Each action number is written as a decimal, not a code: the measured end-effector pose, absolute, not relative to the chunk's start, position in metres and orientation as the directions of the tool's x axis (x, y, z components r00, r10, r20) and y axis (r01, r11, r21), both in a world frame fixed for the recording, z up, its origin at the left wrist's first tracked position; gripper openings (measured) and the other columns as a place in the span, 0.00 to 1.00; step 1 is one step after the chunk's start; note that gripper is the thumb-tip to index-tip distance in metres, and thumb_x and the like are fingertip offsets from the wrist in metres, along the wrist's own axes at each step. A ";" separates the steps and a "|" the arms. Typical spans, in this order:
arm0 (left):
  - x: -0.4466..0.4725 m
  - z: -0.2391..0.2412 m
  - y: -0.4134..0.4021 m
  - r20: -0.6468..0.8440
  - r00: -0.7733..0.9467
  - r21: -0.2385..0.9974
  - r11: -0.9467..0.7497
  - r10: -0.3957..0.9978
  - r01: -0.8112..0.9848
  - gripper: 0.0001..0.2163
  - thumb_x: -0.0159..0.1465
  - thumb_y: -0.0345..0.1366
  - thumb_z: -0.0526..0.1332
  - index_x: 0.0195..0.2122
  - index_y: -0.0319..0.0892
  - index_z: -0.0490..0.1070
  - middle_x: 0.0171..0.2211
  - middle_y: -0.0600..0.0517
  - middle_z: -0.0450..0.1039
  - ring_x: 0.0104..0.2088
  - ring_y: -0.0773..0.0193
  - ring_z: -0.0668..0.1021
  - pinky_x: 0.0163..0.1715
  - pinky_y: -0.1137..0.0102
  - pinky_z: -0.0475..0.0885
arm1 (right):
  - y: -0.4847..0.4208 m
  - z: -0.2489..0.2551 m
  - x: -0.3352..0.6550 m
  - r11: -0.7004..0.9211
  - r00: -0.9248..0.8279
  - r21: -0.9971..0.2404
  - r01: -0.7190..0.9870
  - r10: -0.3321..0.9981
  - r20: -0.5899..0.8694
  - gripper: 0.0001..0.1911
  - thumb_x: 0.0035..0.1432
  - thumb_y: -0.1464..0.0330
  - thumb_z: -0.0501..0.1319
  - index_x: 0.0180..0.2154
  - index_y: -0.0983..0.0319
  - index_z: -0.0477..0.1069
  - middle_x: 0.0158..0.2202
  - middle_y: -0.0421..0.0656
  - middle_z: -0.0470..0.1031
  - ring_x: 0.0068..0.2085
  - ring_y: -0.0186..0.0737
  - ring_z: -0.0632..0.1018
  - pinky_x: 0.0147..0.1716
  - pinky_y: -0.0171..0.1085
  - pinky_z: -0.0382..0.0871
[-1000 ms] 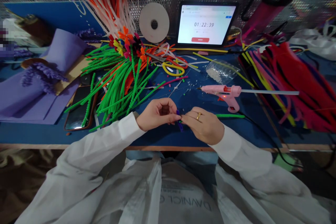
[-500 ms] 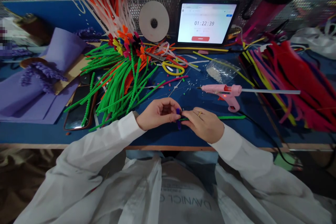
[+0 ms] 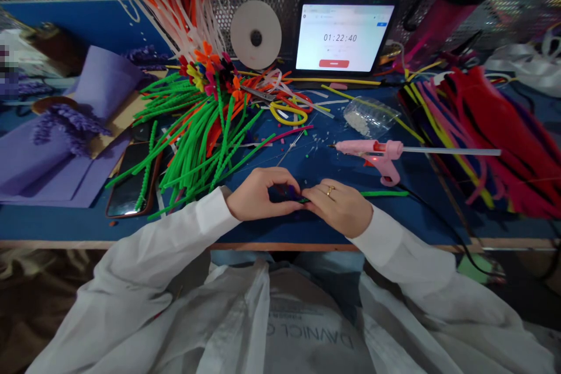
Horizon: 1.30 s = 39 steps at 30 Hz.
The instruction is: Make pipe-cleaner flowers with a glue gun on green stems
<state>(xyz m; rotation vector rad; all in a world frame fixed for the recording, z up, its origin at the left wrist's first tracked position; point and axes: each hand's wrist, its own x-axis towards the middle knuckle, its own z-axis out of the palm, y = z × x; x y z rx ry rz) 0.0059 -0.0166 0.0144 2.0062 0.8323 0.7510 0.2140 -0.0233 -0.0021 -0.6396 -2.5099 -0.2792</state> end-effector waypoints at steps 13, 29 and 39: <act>0.007 0.008 -0.018 0.263 0.591 0.801 -0.514 0.763 0.308 0.03 0.56 0.30 0.62 0.28 0.37 0.75 0.29 0.49 0.75 0.31 0.67 0.76 0.34 0.73 0.71 | -0.021 -0.006 0.214 0.898 -0.740 0.005 0.441 0.360 0.567 0.09 0.62 0.70 0.56 0.35 0.66 0.73 0.27 0.42 0.78 0.29 0.35 0.74 0.30 0.33 0.70; 0.004 0.008 -0.014 0.034 0.587 0.970 -0.168 0.809 0.176 0.09 0.58 0.31 0.62 0.39 0.37 0.70 0.35 0.49 0.74 0.32 0.69 0.76 0.33 0.75 0.72 | -0.021 -0.009 0.216 0.850 -0.715 -0.003 0.526 0.445 0.539 0.11 0.64 0.67 0.54 0.34 0.64 0.73 0.24 0.40 0.76 0.27 0.34 0.74 0.28 0.33 0.66; 0.005 0.005 -0.010 -0.115 0.637 0.981 0.187 0.762 -0.047 0.10 0.55 0.34 0.67 0.35 0.35 0.69 0.28 0.53 0.72 0.26 0.72 0.76 0.31 0.75 0.73 | -0.033 0.003 0.215 0.772 -0.689 0.110 0.627 0.482 0.542 0.11 0.64 0.65 0.55 0.34 0.61 0.74 0.24 0.38 0.76 0.27 0.32 0.71 0.22 0.34 0.56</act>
